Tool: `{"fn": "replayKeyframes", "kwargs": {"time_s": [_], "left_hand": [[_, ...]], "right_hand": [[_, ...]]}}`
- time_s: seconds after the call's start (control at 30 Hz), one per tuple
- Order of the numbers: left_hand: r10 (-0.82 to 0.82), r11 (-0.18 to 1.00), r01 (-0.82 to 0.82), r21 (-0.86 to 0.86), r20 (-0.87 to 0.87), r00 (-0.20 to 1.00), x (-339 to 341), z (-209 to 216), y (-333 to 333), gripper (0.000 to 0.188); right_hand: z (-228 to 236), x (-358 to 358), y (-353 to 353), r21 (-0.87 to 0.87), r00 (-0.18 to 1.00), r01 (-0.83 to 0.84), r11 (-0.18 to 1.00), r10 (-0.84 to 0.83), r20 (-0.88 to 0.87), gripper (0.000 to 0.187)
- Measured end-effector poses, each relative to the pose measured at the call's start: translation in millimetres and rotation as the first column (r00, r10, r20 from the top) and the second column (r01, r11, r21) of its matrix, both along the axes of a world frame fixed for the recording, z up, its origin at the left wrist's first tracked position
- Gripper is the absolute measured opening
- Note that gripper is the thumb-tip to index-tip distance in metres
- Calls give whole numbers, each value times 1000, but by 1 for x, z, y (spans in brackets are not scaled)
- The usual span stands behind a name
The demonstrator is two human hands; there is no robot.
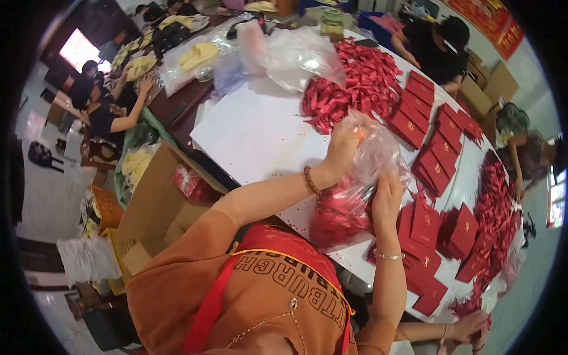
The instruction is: Packaging red gift bags into plastic sleeves and then into a cardboard box.
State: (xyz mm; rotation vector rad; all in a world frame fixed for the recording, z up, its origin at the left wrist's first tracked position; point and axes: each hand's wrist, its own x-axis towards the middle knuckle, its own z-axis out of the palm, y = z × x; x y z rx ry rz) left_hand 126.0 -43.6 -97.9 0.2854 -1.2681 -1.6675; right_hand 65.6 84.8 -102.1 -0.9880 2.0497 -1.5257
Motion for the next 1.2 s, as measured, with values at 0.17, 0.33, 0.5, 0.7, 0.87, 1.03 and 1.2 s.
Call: {"fn": "replayKeyframes", "kwargs": {"time_s": [0.17,0.33,0.5,0.7,0.87,1.03,1.2], "left_hand": [[99,904,-16,428,-172,980,23,11,-17,16],[-3,865,149,479,-292,957,55,11,-43,13],[-495,848,505,-159,101,863,107,43,-44,60],[89,465,355,-811,442,893,146,-29,-90,104],[-530,721,662,-206,452,718,79,-16,-51,98],[-609,793,603,81,120,784,30,16,-26,40],[-353,901,364,236,-90,931,17,28,-14,44]], "right_hand": [[2,1,-2,149,998,19,989,-27,55,36],[-3,-9,-8,-75,999,26,997,-27,-23,33],[-10,-15,-15,-169,995,-80,982,88,37,31],[-8,-12,-4,-79,997,-23,997,17,-75,32],[-1,1,2,-81,996,-76,994,72,-57,34],[11,6,-8,-51,989,-58,997,51,-138,36],[3,-2,-22,-146,1000,-16,989,12,-27,30]]}}
